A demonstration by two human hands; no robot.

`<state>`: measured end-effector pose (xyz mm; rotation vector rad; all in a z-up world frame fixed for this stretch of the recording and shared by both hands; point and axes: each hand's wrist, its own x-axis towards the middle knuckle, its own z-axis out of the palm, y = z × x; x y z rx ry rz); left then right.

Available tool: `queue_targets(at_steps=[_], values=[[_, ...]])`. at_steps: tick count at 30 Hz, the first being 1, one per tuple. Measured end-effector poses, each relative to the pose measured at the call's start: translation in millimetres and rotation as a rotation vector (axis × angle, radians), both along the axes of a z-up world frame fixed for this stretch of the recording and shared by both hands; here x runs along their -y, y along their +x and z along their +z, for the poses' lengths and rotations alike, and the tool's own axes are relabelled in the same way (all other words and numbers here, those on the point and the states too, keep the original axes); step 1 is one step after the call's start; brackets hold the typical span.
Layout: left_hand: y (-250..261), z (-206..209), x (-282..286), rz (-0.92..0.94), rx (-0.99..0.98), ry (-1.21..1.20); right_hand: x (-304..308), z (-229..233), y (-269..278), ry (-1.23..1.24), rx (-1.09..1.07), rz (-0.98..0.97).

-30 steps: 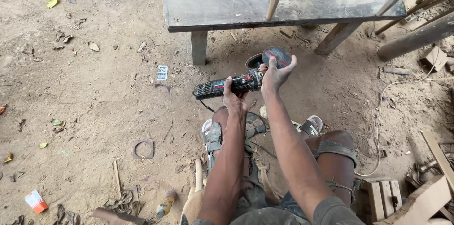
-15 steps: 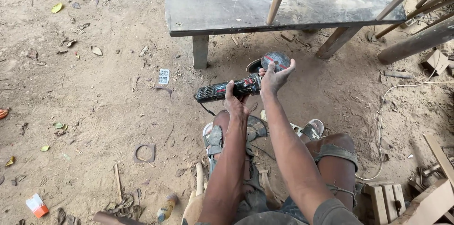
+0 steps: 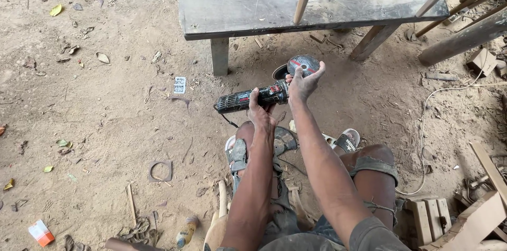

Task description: Sanding the wooden seat and frame of a chair using an angle grinder with a sanding disc

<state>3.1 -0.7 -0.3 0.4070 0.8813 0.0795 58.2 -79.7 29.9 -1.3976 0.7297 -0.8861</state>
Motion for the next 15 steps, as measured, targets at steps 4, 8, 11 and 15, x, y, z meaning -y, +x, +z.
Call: queue_targets(at_steps=[4, 8, 11, 15], values=[[2.6, -6.0, 0.1, -0.004, 0.006, -0.011, -1.0, -1.0, 1.4, -0.033, -0.013, 0.007], [2.3, -7.4, -0.6, -0.004, 0.013, 0.006, -0.4, -7.4, 5.7, -0.063, -0.012, 0.02], [2.9, -6.6, -2.5, 0.011, 0.002, 0.007, -4.3, -9.9, 7.7, -0.105, -0.035, 0.02], [5.4, -9.1, -4.9, 0.036, -0.01, -0.001, -8.4, 9.7, -3.0, -0.032, -0.009, 0.092]])
